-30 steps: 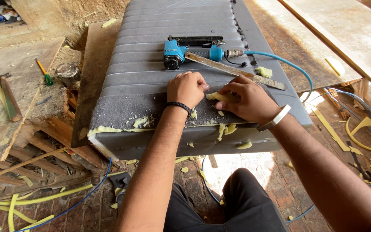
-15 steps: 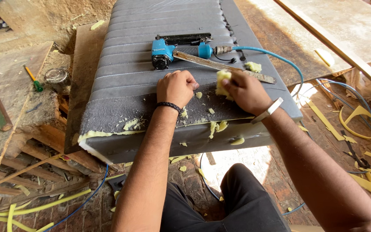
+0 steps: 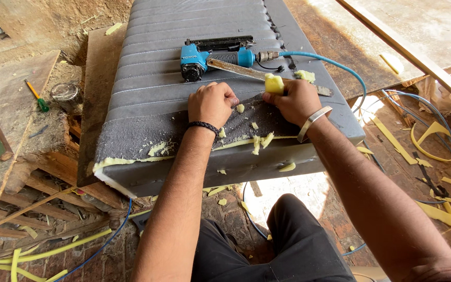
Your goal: The person removes excess foam from a grey upholstered seat cushion using a hand saw, then uses a pneumatic staple gun to secure the fabric to the wooden frame. The person works on the edges and corners of the cushion, pulling the fabric taut before stapling.
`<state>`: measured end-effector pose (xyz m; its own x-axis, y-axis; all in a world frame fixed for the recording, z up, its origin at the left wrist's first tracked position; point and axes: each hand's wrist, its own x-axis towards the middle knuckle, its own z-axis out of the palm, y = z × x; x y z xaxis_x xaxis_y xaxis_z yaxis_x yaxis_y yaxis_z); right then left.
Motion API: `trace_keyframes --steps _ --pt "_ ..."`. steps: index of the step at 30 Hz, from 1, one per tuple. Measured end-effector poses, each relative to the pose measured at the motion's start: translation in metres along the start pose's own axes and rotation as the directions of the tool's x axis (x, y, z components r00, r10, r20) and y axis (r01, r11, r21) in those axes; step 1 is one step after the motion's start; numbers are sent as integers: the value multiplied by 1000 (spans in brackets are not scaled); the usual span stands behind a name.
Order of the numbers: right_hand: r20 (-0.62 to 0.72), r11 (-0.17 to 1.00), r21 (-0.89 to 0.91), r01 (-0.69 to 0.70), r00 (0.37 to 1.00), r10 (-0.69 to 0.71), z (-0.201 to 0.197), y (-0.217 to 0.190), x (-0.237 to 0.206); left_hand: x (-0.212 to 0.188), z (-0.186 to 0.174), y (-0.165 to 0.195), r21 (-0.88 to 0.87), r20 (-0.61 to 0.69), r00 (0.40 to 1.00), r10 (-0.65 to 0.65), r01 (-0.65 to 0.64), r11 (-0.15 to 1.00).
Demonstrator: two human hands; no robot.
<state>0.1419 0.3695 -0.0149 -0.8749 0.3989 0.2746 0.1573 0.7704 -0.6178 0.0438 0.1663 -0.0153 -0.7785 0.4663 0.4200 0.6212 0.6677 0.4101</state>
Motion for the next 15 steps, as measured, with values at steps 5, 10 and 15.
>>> trace_keyframes --steps 5,10,15 --pt "-65 996 -25 -85 994 83 4 -7 -4 0 -2 2 3 14 1000 -20 20 1000" --pt "-144 993 -63 -101 985 91 2 -12 -8 0 -1 1 4 12 1000 -21 21 1000" --pt "-178 973 186 -135 969 169 -8 -11 -12 0 -1 0 -9 2 1000 -16 16 1000"
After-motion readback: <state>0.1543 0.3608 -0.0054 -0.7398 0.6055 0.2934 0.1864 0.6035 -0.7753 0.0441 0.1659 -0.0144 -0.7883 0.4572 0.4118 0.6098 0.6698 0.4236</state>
